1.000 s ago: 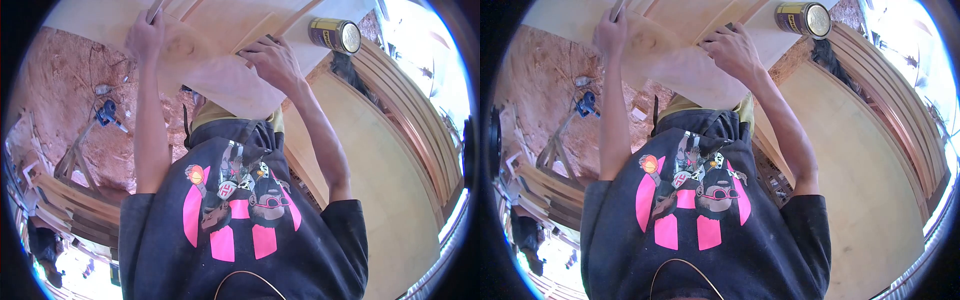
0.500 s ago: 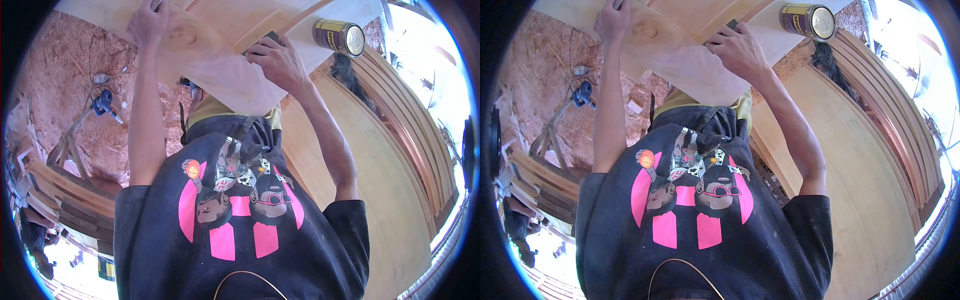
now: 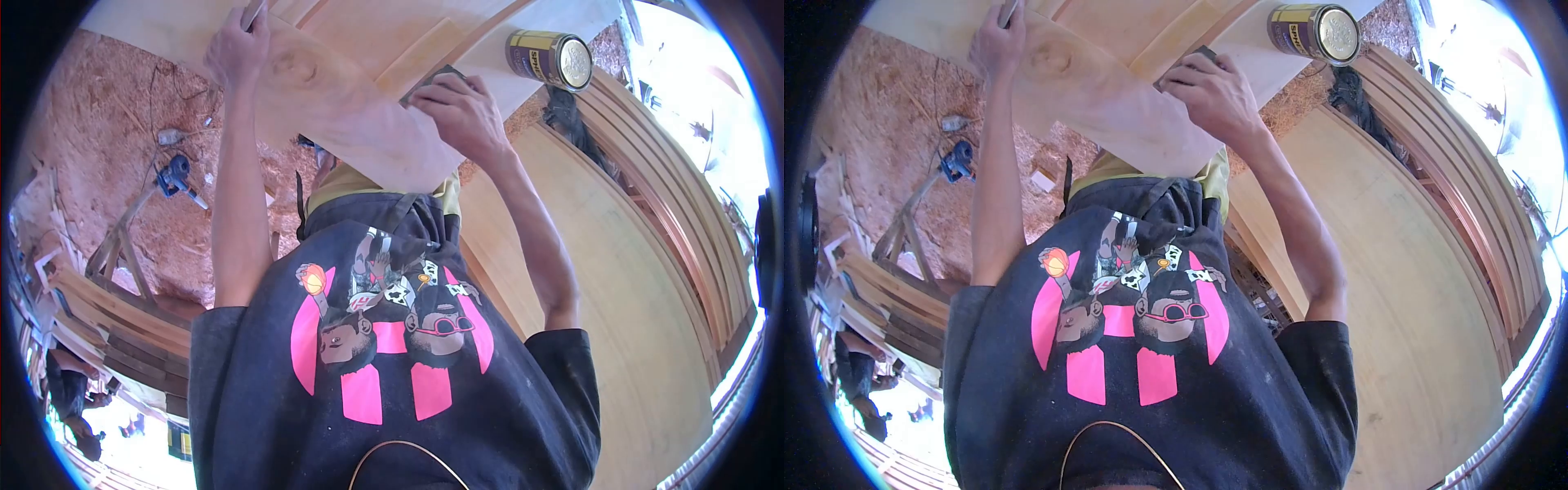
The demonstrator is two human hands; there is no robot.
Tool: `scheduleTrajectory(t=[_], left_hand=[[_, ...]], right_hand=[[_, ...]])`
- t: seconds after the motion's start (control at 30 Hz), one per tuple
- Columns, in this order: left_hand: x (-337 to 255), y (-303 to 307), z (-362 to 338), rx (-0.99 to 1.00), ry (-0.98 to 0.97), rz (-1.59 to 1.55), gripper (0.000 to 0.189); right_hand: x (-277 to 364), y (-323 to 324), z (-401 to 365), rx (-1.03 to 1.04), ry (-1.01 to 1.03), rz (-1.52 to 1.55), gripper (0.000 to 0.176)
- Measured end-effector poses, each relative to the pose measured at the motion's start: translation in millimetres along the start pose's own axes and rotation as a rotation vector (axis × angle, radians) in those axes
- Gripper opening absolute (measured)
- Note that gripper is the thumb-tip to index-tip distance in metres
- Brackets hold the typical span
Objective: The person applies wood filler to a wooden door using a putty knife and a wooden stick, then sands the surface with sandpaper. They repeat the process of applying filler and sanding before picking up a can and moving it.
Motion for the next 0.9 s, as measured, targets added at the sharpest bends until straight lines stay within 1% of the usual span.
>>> scheduleTrajectory(t=[0.03, 0.1, 0.13, 0.2, 0.23, 0.3, 0.33, 0.4, 0.5, 0.63, 0.73, 0.83, 0.9], left_hand=[[2, 0, -1, -0.004, -0.004, -0.002, 0.044], [3, -4, -1, 0.02, 0.063, -0.003, 0.044], [3, -6, -2, 0.012, 0.056, -0.019, 0.044], [5, -7, -1, 0.039, 0.042, -0.048, 0.044], [4, -6, 0, 0.031, 0.033, -0.057, 0.044], [3, -4, 0, 0.063, 0.058, -0.026, 0.045], [0, -2, 0, 0.062, 0.052, -0.03, 0.045], [-3, 2, 0, 0.076, 0.066, -0.007, 0.045], [-6, 6, 0, 0.056, 0.058, -0.033, 0.047], [-5, 4, -2, 0.09, 0.071, 0.005, 0.047], [-6, 6, -2, 0.074, 0.072, -0.002, 0.048], [-5, 4, -2, 0.073, 0.072, -0.004, 0.048], [-2, 2, -1, 0.074, 0.074, -0.029, 0.044]], right_hand=[[0, 4, 2, -0.005, -0.001, -0.003, 0.027], [-27, 33, 12, -0.172, -0.265, 0.188, 0.028], [-32, 38, 14, -0.182, -0.271, 0.173, 0.028], [-69, 44, 17, -0.224, -0.623, 0.43, 0.028], [-77, 41, 21, -0.238, -0.625, 0.423, 0.028], [-80, 37, 30, -0.331, -0.511, 0.233, 0.024], [-83, 33, 34, -0.336, -0.515, 0.23, 0.024], [-84, 20, 43, -0.263, -0.54, 0.118, 0.026], [-82, 14, 48, -0.266, -0.601, 0.107, 0.029], [-78, 3, 48, -0.249, -0.624, 0.034, 0.03], [-76, -4, 43, -0.284, -0.606, 0.043, 0.032], [-78, -2, 37, -0.246, -0.574, 0.044, 0.032], [-84, 5, 42, -0.206, -0.512, 0.081, 0.028]])
Point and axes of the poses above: each hand's wrist, its own z-axis towards the middle knuckle, its own y-axis out of the back of the hand, x = y × z, the point moved 7 cm from there along z, towards the middle knuckle, and after that the axes turned 15 degrees about -y, right-handed, at the moved point
